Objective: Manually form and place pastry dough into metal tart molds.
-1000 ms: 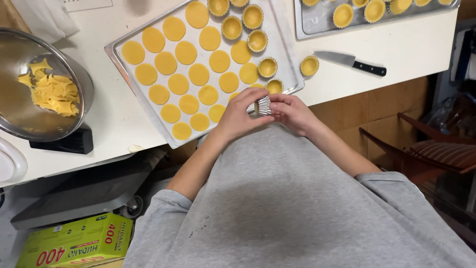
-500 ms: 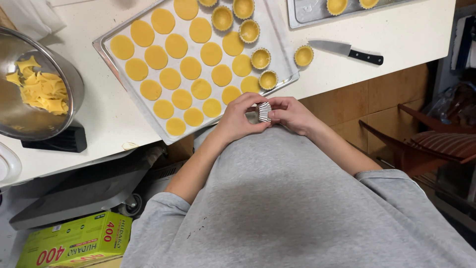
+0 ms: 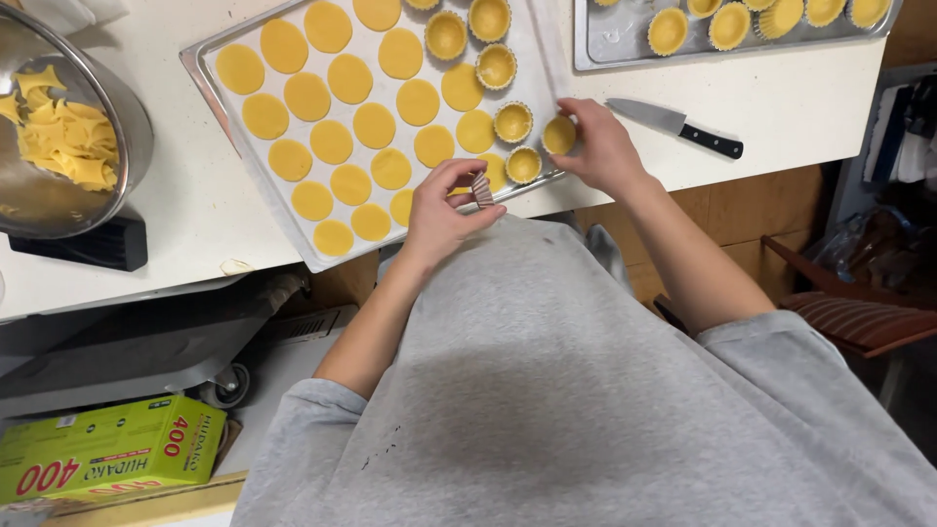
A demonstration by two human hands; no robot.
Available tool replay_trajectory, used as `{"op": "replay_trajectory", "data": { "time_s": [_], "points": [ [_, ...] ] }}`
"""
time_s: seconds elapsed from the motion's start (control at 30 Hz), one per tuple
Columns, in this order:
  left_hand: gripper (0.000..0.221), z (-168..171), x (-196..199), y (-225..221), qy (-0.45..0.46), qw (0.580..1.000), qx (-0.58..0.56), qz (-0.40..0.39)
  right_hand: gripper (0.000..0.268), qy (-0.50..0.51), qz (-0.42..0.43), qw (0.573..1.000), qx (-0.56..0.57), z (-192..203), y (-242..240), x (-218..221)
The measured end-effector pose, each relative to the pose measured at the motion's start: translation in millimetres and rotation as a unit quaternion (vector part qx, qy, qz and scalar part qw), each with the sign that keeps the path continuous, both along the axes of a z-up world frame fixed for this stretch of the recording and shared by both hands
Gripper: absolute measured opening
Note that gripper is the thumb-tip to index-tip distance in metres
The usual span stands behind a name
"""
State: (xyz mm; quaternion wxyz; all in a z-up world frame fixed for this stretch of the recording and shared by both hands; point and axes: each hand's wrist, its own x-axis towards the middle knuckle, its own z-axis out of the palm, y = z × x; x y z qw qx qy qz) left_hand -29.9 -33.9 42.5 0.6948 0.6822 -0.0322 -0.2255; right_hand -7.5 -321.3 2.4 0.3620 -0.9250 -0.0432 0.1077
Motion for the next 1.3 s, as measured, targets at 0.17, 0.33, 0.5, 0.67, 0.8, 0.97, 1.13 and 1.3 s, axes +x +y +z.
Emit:
{"op": "replay_trajectory", "data": {
  "time_s": [0.17, 0.33, 0.5, 0.67, 0.8, 0.97, 1.13, 1.3],
  "points": [
    [0.053, -0.2, 1.2, 2.3, -0.003, 1.0, -0.003, 0.014, 0.072, -0.041, 0.079, 0.993, -0.072, 6.7, 7.5, 12.3],
    [0.053, -2.4, 1.6, 4.1, 0.001, 1.0, -0.005, 0.021, 0.074, -0.035, 0.1, 0.989, -0.099, 7.2, 8.3, 16.2],
    [0.053, 0.7, 6.8, 4.3, -0.006, 1.0, 0.001, 0.012, 0.072, -0.034, 0.109, 0.986, -0.121, 7.0, 5.9, 17.3],
    [0.053, -1.0, 10.5, 2.9, -0.002, 1.0, 0.004, 0.008, 0.073, -0.052, 0.109, 0.984, -0.132, 5.3, 5.9, 13.5],
    [0.052, -4.6, 10.8, 3.5, 0.001, 1.0, -0.006, 0.006, 0.076, -0.066, 0.105, 0.985, -0.121, 11.8, 3.5, 10.9],
    [0.052, -12.3, 12.2, 8.7, 0.01, 1.0, -0.01, 0.019, 0.076, -0.048, 0.083, 0.988, -0.118, 11.2, -7.9, 3.8],
    [0.052, -8.4, 13.8, 12.7, 0.008, 1.0, -0.006, 0.026, 0.076, -0.05, 0.059, 0.989, -0.126, 1.7, -26.0, -12.1],
    [0.052, -11.1, 16.2, 10.3, 0.007, 1.0, -0.007, 0.023, 0.073, -0.061, 0.005, 0.987, -0.15, -11.4, -36.7, -23.6]
  ]
}}
